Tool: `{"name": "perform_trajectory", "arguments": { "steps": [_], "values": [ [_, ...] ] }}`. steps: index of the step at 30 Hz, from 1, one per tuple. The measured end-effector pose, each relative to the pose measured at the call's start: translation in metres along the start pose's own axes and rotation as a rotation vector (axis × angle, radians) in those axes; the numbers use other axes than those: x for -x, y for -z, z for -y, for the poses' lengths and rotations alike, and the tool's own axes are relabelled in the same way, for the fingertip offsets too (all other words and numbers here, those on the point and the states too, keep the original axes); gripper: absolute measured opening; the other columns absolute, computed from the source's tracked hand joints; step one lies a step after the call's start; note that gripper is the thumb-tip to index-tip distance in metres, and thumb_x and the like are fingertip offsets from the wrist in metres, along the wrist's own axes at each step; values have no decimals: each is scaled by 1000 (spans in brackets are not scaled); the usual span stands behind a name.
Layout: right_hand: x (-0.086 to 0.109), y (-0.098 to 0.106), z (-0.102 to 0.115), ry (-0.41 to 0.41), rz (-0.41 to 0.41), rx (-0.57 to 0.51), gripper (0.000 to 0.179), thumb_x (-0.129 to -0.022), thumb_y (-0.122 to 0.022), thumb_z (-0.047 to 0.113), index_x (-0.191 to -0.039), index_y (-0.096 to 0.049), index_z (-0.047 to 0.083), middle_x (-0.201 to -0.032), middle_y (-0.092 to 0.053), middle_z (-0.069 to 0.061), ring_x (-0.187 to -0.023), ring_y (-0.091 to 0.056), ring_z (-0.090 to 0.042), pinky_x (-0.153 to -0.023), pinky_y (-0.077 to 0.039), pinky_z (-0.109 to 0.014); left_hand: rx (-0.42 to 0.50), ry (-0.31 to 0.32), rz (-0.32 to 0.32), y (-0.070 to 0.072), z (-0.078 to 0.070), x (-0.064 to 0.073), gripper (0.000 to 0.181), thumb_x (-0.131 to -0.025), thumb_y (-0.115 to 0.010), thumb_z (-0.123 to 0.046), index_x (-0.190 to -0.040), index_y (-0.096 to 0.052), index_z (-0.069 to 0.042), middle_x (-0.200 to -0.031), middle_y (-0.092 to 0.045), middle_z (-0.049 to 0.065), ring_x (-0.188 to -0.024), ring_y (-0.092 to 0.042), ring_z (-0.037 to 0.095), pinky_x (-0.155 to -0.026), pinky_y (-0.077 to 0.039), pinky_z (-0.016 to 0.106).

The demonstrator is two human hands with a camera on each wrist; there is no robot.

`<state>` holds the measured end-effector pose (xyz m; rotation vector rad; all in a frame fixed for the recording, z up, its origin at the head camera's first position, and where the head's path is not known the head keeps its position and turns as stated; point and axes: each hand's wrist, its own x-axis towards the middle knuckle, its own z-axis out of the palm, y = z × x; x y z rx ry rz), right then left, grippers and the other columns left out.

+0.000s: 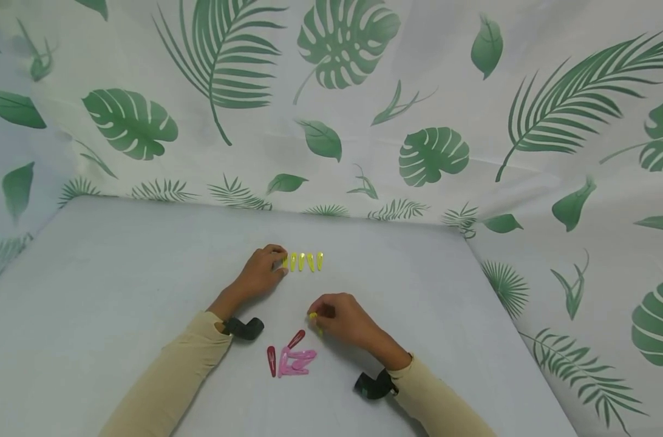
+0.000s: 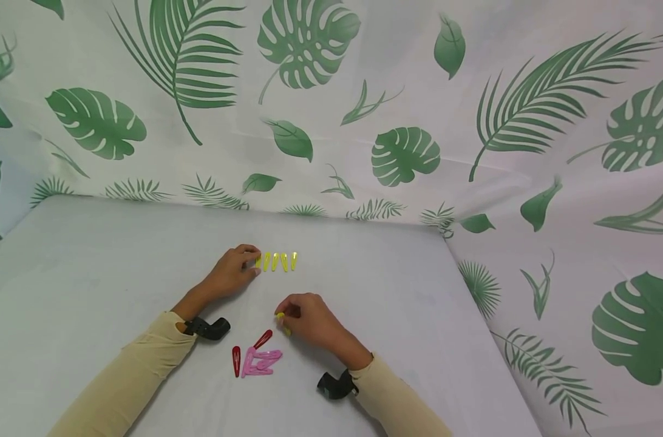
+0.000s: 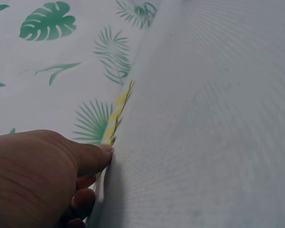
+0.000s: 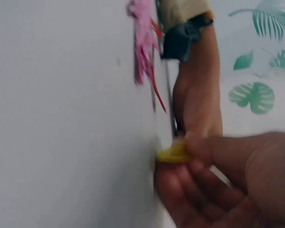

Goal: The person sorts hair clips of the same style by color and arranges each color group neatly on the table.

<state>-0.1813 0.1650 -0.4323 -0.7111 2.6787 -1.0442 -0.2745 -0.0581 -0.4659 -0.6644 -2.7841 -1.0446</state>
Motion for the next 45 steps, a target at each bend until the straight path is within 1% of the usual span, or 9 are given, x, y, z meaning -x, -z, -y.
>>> {"name": "perform_trajectory", "arguments": {
  "steps": [5, 10, 15, 21, 27, 30, 37, 41, 45],
  "values": [
    [-7, 7, -9, 63, 32, -114, 7, -89, -70, 6, -96, -73, 7, -86, -68, 5, -82, -61, -8, -78, -50, -26, 6, -12, -7, 0, 0, 1, 42, -90, -68, -9, -127, -59, 8, -128, -56, 18, -89, -52, 24, -76, -44, 37],
    [-16, 13, -15, 69, -11, -141, 8, -89, -70, 5, -96, -74, 5, -86, -69, 1, -81, -62, -11, -77, -51, -29, 12, -13, -4, 0, 0, 2, 42, -90, -68, -9, -127, -59, 8, -129, -56, 18, -90, -53, 25, -77, -44, 38],
    [-25, 21, -22, 33, -64, -144, 9, -89, -69, 4, -97, -73, 6, -86, -69, 0, -80, -61, -12, -76, -52, -29, 11, -3, -3, 0, -1, 1, 42, -90, -68, -8, -128, -59, 7, -129, -55, 18, -92, -53, 25, -79, -45, 38],
    [-35, 31, -30, 2, -133, -157, 10, -88, -70, 3, -97, -73, 4, -89, -69, -1, -81, -62, -15, -74, -52, -29, -1, -7, 0, 0, -1, 1, 42, -90, -68, -9, -128, -58, 8, -129, -55, 19, -91, -52, 25, -78, -44, 37],
    [-46, 40, -40, -87, -184, -222, 14, -87, -68, 0, -101, -72, 1, -93, -70, -4, -81, -63, -17, -69, -51, -29, -2, 2, 5, 1, -1, 1, 42, -90, -68, -9, -128, -58, 8, -129, -55, 18, -90, -52, 24, -77, -43, 37],
    [-53, 42, -46, -131, -205, -243, 15, -88, -68, 1, -103, -73, 1, -93, -70, -4, -80, -64, -17, -66, -51, -29, -1, 10, 10, 1, -2, 0, 42, -91, -67, -9, -128, -58, 7, -130, -55, 17, -91, -51, 24, -78, -43, 37],
    [-70, 42, -58, -186, -252, -337, 20, -89, -68, 3, -108, -72, 2, -101, -66, -9, -85, -64, -20, -69, -54, -31, 5, 15, 10, 1, -1, 0, 42, -91, -67, -9, -129, -58, 7, -130, -55, 18, -93, -52, 25, -80, -44, 38],
    [-79, 44, -61, -233, -315, -332, 18, -88, -68, 4, -106, -73, 4, -99, -65, -8, -83, -63, -20, -66, -53, -29, 16, 12, 9, 0, -1, 0, 42, -91, -67, -9, -129, -58, 7, -131, -55, 17, -94, -52, 25, -81, -44, 38],
    [-85, 43, -63, -253, -356, -338, 17, -87, -68, 2, -104, -72, 2, -95, -65, -10, -80, -63, -20, -65, -53, -27, 14, 7, 7, -1, -1, 1, 43, -91, -68, -9, -129, -58, 7, -130, -55, 17, -93, -52, 25, -79, -44, 37]
  ]
}}
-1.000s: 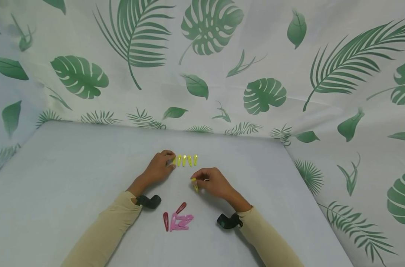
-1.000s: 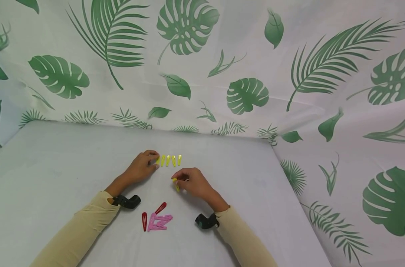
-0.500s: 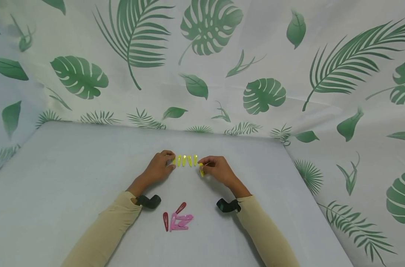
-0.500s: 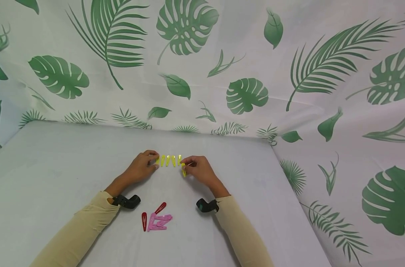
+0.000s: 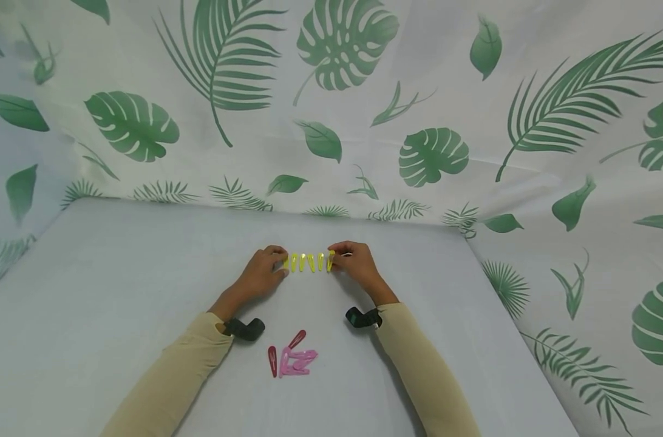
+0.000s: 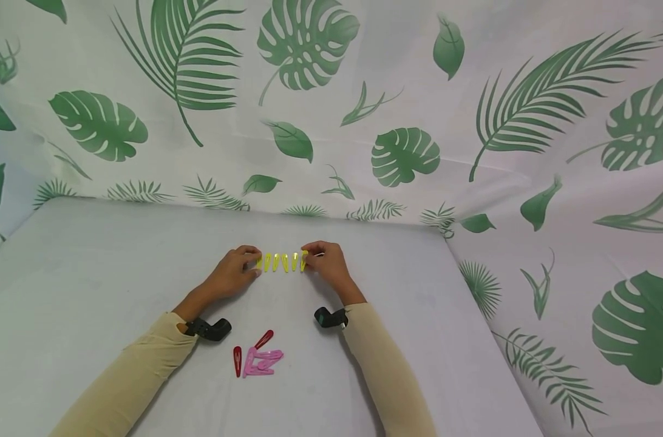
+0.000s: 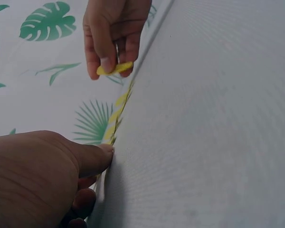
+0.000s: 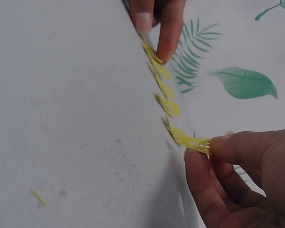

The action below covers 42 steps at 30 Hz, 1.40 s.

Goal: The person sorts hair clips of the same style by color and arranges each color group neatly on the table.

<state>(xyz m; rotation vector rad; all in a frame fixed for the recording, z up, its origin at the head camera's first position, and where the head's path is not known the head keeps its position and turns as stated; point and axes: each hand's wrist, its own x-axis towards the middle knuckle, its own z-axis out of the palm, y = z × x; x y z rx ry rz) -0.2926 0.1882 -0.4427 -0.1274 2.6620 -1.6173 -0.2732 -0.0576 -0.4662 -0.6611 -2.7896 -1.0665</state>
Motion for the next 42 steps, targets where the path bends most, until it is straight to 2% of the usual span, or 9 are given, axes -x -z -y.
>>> {"name": "perform_trajectory", "arguments": {
  "steps": [4, 13, 21, 26, 29, 32, 35, 38, 42],
  "values": [
    [-6, -4, -4, 2, 0, 18, 16, -85, -69, 2, -101, -72, 1, -91, -67, -9, -75, -62, -19, -63, -52, -27, -6, 11, 7, 1, 0, 0, 43, -91, -68, -9, -129, -57, 7, -131, -54, 17, -93, -51, 25, -79, -43, 37],
    [-14, -8, -11, 62, -26, 287, 15, -84, -72, 3, -99, -74, 3, -91, -68, -5, -82, -61, -19, -68, -50, -30, 5, 8, 17, 3, -2, 0, 43, -90, -68, -8, -129, -57, 8, -130, -54, 18, -97, -54, 26, -82, -45, 38],
    [-13, -12, -5, 50, -72, 349, 26, -83, -71, 4, -110, -70, 1, -94, -66, -9, -88, -60, -24, -77, -49, -37, 10, 16, 18, 1, 0, -1, 46, -91, -68, -10, -132, -55, 6, -132, -52, 19, -96, -53, 25, -81, -45, 38],
    [-6, -7, -3, 6, -94, 358, 34, -88, -69, 11, -120, -65, 4, -109, -63, -11, -95, -57, -25, -81, -47, -39, 30, 43, 21, 1, -1, 0, 62, -90, -69, -11, -144, -41, 3, -136, -50, 19, -99, -51, 28, -87, -43, 42],
    [1, -2, 2, 6, -102, 346, 33, -90, -67, 15, -122, -64, 5, -113, -62, -11, -89, -58, -23, -73, -49, -36, 54, 74, 32, 3, -3, 1, 77, -90, -70, -17, -150, -27, 3, -138, -47, 20, -101, -50, 29, -90, -42, 43],
    [9, 4, 10, 30, -98, 331, 32, -92, -66, 18, -121, -65, 5, -111, -63, -10, -81, -58, -21, -65, -48, -32, 109, 117, 46, 7, -6, 3, 91, -88, -73, -23, -153, -13, 1, -141, -38, 23, -99, -51, 29, -88, -44, 42],
    [18, 8, 16, 75, -66, 329, 29, -93, -65, 18, -119, -66, 4, -107, -64, -10, -75, -57, -20, -60, -47, -31, 168, 153, 56, 13, -7, 6, 98, -87, -75, -26, -154, -7, -2, -144, -27, 26, -99, -52, 29, -84, -46, 42],
    [28, 8, 22, 107, -23, 323, 25, -93, -65, 17, -114, -69, 5, -102, -65, -7, -73, -56, -19, -59, -46, -30, 176, 139, 59, 18, -8, 12, 92, -87, -75, -24, -153, -15, -1, -143, -27, 28, -102, -51, 30, -84, -46, 44],
    [43, 6, 23, 115, 45, 300, 16, -92, -66, 16, -105, -71, 7, -92, -66, -2, -70, -55, -16, -58, -46, -29, 124, 85, 53, 25, -13, 25, 67, -87, -75, -21, -142, -44, -1, -133, -43, 24, -109, -47, 34, -88, -44, 47]
  ]
}}
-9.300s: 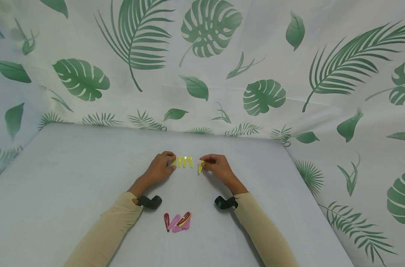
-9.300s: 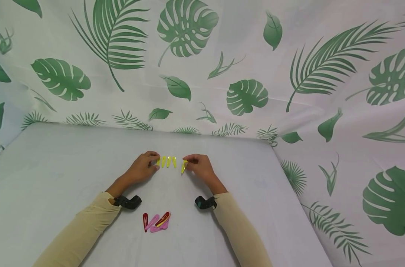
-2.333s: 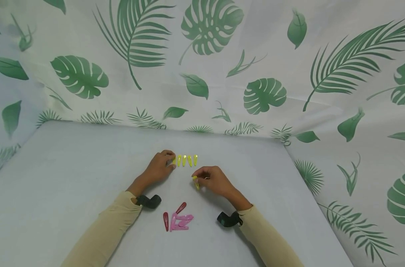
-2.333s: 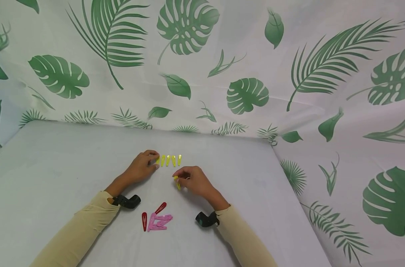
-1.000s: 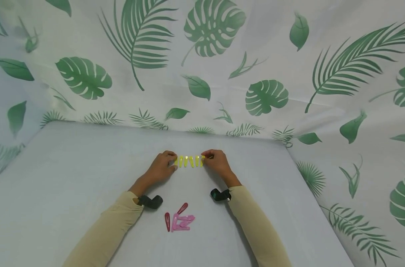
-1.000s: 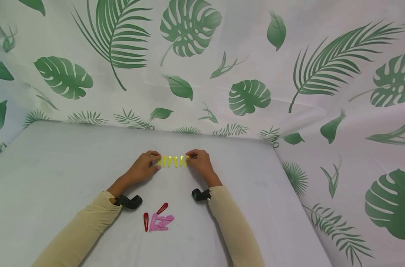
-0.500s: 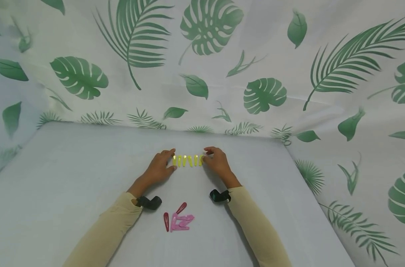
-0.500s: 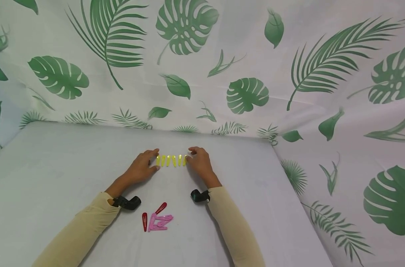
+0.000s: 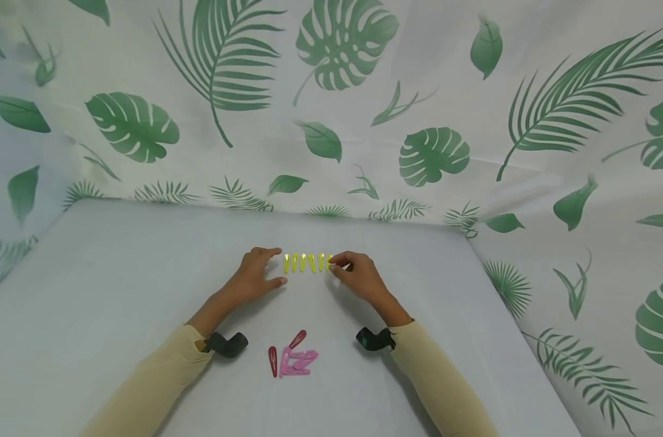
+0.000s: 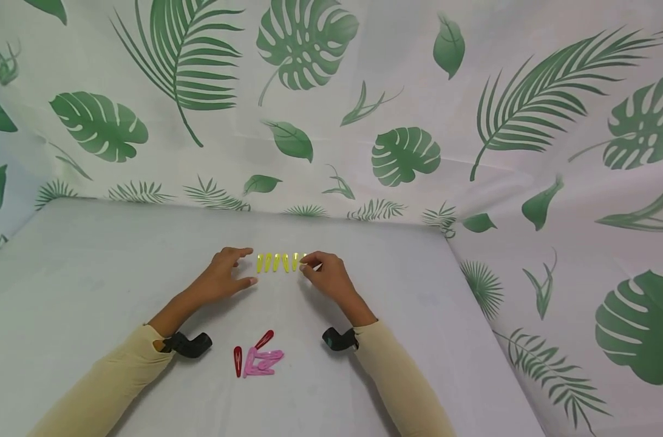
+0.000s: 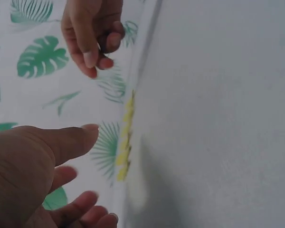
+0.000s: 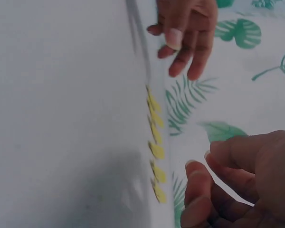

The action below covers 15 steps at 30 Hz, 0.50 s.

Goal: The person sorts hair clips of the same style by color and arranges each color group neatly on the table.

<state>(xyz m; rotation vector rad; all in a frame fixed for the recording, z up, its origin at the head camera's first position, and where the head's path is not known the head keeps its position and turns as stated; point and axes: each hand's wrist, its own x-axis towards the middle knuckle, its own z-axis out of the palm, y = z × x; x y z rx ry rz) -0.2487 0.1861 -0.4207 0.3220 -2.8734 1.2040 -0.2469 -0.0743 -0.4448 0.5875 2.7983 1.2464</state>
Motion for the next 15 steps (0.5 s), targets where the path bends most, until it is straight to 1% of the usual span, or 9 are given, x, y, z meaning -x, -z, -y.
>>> {"name": "perform_trajectory", "arguments": {
  "steps": [2, 3, 6, 8, 11, 13, 15],
  "values": [
    [7, -2, 0, 10, 41, -23, 14, -92, -68, 15, -102, -72, 7, -88, -67, -1, -67, -56, -15, -56, -46, -29, -16, -25, 10, 3, -5, 8, 52, -87, -74, -20, -132, -56, -2, -126, -52, 19, -109, -48, 33, -88, -45, 47],
    [11, -3, 0, 12, 65, -37, 13, -92, -68, 15, -101, -72, 8, -86, -66, 0, -67, -56, -15, -56, -47, -28, -9, -33, 22, 5, -8, 11, 45, -87, -74, -20, -127, -60, -3, -122, -56, 16, -108, -50, 31, -87, -45, 46],
    [21, -6, 1, 38, 144, -89, 12, -91, -68, 12, -100, -72, 6, -84, -66, 0, -66, -57, -15, -56, -48, -29, 28, -62, 75, 8, -17, 23, 32, -88, -72, -18, -116, -67, -3, -112, -64, 7, -100, -55, 26, -82, -47, 40],
    [27, -7, 2, 48, 193, -108, 13, -91, -68, 12, -101, -71, 6, -84, -66, 0, -66, -58, -15, -57, -49, -29, 45, -56, 112, 8, -22, 31, 27, -88, -73, -18, -112, -70, -5, -106, -66, 1, -95, -56, 21, -77, -49, 35],
    [36, -6, 6, 66, 241, -125, 15, -92, -67, 12, -103, -71, 4, -82, -65, -1, -67, -59, -17, -58, -50, -30, 60, -52, 166, 4, -26, 42, 23, -88, -73, -17, -108, -71, -6, -98, -67, -4, -89, -56, 16, -70, -49, 30],
    [43, -4, 10, 71, 263, -138, 16, -92, -67, 13, -104, -70, 3, -81, -65, -4, -68, -60, -20, -59, -50, -31, 75, -55, 192, 0, -28, 50, 20, -87, -73, -17, -105, -72, -8, -95, -66, -7, -87, -55, 14, -68, -49, 28],
    [50, -3, 11, 81, 290, -162, 16, -92, -67, 12, -104, -70, 2, -81, -64, -4, -68, -60, -21, -59, -51, -31, 91, -78, 217, -4, -28, 57, 18, -87, -73, -16, -103, -72, -8, -95, -67, -8, -87, -56, 13, -71, -50, 29]
  ]
}}
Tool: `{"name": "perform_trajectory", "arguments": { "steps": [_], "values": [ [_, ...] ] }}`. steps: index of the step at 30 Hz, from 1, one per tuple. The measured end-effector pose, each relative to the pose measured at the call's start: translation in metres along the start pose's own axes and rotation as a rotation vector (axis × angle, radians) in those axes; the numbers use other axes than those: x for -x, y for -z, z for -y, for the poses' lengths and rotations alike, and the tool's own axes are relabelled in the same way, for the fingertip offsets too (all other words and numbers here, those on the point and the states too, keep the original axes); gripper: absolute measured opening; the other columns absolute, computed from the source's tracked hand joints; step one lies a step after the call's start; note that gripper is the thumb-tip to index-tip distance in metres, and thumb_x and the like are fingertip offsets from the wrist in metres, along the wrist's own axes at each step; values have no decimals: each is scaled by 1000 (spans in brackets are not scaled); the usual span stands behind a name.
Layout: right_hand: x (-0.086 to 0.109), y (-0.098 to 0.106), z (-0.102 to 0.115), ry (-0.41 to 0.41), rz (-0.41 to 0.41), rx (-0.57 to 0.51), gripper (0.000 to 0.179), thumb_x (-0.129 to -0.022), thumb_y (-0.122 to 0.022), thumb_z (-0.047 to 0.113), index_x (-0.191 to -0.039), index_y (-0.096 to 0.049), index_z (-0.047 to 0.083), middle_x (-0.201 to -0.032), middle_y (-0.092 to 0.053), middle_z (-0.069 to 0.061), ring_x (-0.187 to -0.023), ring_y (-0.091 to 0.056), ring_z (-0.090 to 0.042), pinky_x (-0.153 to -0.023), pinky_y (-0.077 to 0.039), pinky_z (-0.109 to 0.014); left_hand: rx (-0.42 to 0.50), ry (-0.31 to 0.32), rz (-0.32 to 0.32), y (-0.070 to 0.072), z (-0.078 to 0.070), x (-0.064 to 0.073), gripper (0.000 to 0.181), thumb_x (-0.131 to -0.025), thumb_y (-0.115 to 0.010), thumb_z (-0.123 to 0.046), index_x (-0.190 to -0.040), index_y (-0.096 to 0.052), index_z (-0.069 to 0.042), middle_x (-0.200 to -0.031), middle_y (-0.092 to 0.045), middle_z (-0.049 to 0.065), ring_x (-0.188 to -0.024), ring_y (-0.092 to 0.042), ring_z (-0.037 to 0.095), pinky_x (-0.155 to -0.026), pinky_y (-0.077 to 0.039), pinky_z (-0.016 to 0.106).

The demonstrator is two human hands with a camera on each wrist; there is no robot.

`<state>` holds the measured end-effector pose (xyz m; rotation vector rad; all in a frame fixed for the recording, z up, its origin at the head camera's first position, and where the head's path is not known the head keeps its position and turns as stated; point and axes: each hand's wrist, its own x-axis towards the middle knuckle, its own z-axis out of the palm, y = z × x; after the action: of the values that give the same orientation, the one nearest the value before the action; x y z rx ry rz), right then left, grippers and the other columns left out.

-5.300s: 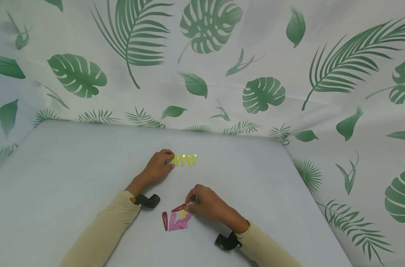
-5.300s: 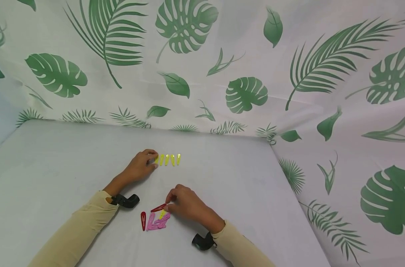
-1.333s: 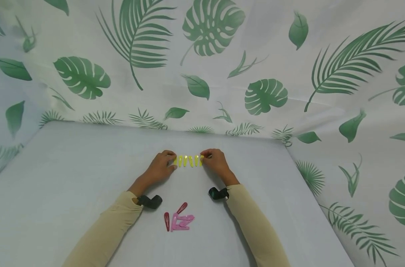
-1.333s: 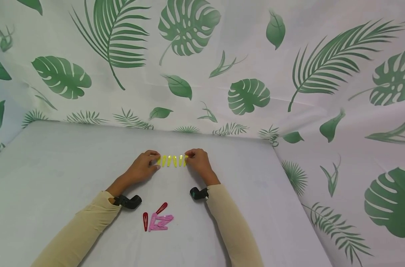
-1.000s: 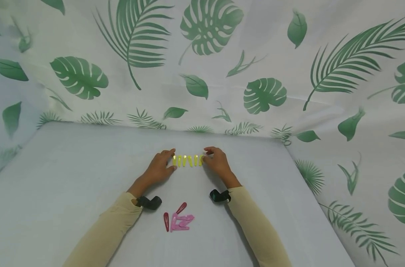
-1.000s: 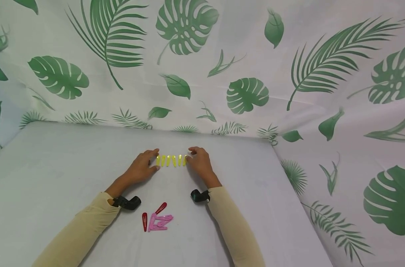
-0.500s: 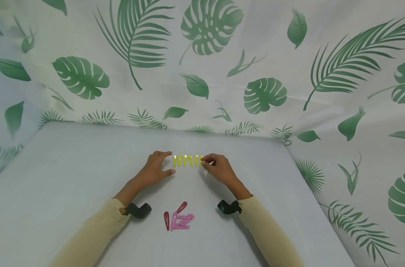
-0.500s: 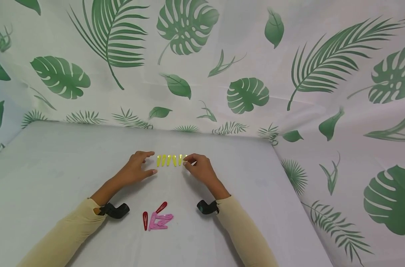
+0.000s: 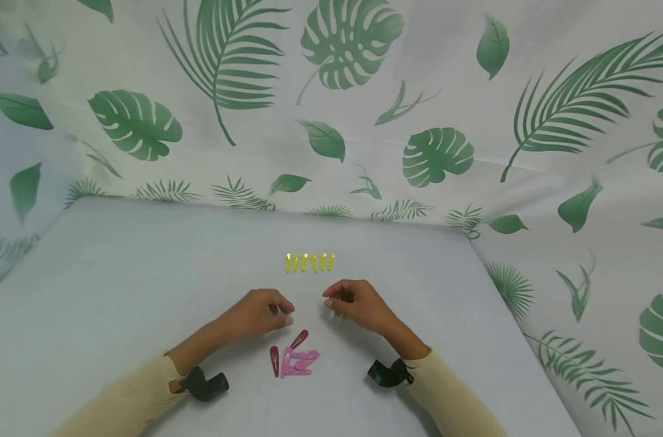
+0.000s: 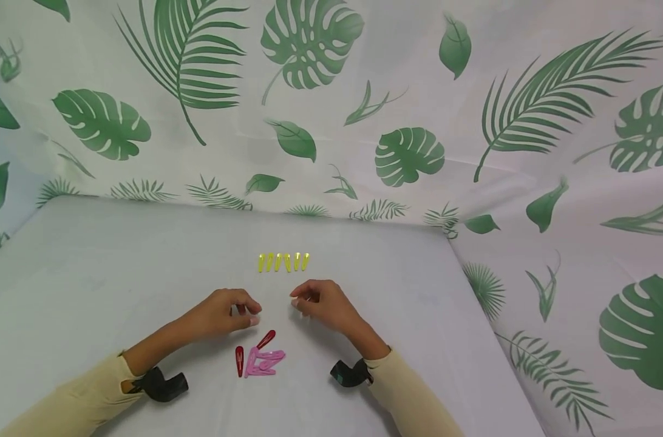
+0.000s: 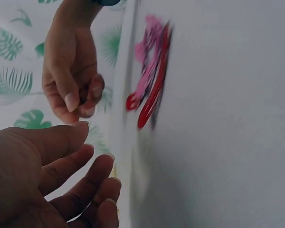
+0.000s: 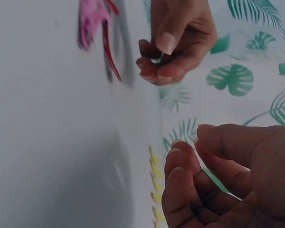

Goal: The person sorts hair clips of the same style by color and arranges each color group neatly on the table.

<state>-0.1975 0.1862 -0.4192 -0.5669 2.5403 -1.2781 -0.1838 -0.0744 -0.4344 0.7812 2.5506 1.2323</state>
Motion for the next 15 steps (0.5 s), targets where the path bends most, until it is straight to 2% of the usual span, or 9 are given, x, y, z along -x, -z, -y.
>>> {"name": "perform_trajectory", "arguments": {
  "steps": [5, 8, 12, 15],
  "values": [
    [17, -12, 0, 40, 96, -23, 13, -90, -69, 8, -102, -70, 4, -80, -63, 1, -68, -59, -15, -60, -49, -26, 28, -35, 48, -10, -1, 13, 21, -83, -77, -15, -102, -73, -7, -97, -68, -8, -92, -58, 15, -81, -48, 35],
    [23, -22, 2, 80, 140, 2, 14, -88, -70, 4, -101, -71, 4, -79, -64, 4, -66, -55, -10, -59, -46, -23, 59, -19, 63, -14, -3, 18, 27, -79, -81, -17, -102, -73, -7, -96, -67, -7, -91, -57, 16, -81, -48, 37],
    [28, -33, 4, 121, 160, 76, 18, -83, -75, 3, -100, -72, 6, -78, -63, 9, -62, -49, -4, -57, -42, -21, 80, -14, 76, -19, -5, 24, 32, -75, -83, -16, -103, -73, -5, -95, -67, -5, -88, -57, 17, -77, -49, 34],
    [29, -40, 5, 140, 151, 131, 19, -81, -79, 9, -99, -73, 9, -78, -62, 10, -62, -47, -3, -56, -42, -21, 69, -23, 81, -22, -4, 26, 35, -74, -84, -15, -105, -72, -3, -95, -66, -5, -87, -56, 16, -75, -49, 31]
  ]
}}
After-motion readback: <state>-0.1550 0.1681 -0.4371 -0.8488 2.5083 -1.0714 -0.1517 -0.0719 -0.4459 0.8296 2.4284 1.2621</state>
